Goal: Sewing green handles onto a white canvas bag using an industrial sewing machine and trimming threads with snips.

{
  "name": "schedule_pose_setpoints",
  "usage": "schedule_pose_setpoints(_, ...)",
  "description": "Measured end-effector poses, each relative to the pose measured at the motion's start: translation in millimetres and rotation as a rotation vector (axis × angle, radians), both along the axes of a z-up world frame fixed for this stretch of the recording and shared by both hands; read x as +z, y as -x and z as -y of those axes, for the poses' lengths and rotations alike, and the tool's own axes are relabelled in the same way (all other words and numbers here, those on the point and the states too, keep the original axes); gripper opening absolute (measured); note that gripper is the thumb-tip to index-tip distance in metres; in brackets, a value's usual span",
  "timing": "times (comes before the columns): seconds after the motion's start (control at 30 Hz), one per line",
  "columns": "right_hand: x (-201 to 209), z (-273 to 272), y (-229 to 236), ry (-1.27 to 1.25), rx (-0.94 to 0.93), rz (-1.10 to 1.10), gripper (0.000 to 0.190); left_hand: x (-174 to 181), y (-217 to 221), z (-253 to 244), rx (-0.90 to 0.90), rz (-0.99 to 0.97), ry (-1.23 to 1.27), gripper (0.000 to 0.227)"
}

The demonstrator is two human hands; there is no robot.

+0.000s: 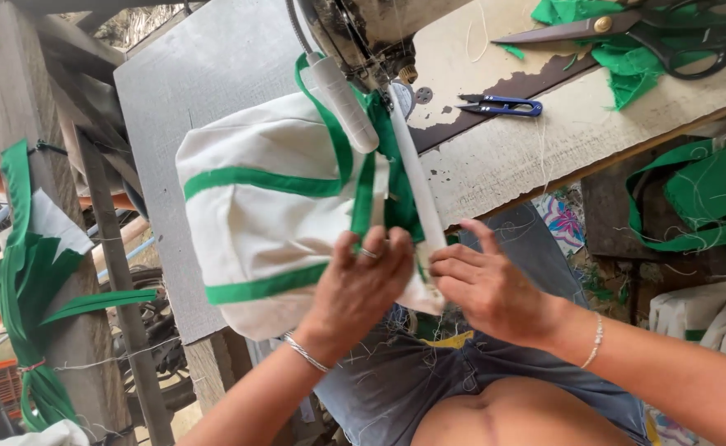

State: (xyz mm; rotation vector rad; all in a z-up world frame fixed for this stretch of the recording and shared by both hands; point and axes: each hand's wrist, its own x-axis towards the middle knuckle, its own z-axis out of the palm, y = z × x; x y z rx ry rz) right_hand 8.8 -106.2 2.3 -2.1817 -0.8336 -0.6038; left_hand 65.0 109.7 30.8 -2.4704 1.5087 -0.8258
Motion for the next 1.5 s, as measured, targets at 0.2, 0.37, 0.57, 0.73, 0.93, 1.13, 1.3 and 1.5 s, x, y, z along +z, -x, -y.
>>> schedule_pose_setpoints(0.2,-23.6,20.1,3.0,0.089,0.005,0.132,0.01,67.2,10.3,34.1,0.115,-0.69,-0.131,0.079)
schedule_pose_setpoints(0.37,-26.3,19.0,5.4,0.04,-0.026,0.127,0.004,27.1,9.0,22.4,0.123,-0.569,-0.024,0.106)
schedule_pose_setpoints(0.57,-27.6,13.5,6.4,-0.083,-0.022,0.14,0.006,15.0,-4.3,9.4,-0.026,-0.614,0.101,0.089)
schedule_pose_setpoints(0.73,-28.1,15.3,11.1,0.04,-0.067,0.161,0.006,-14.7,2.3,3.1,-0.021,-0.602,0.107,0.084)
schedule_pose_setpoints(0.93,-8.4,1.2,8.0,0.149,-0.087,0.153,0.005,-16.4,-1.6,-11.0,-0.037,-0.507,0.028,0.071)
schedule_pose_setpoints(1.13,-5.9,-20.8,8.4,0.099,-0.079,0.138,0.008,3.8,-7.2,-28.3,-0.021,-0.608,-0.05,0.073)
schedule_pose_setpoints(1.3,-8.7,-5.9,8.9,0.151,-0.099,0.109,0.007,29.5,-2.7,-8.6,0.032,-0.724,-0.063,0.076)
schedule_pose_setpoints(1.5,-3.3,-4.8,9.4,0.124,-0.058,0.116,0.005,47.6,-47.7,19.6,0.045,-0.857,-0.01,0.059)
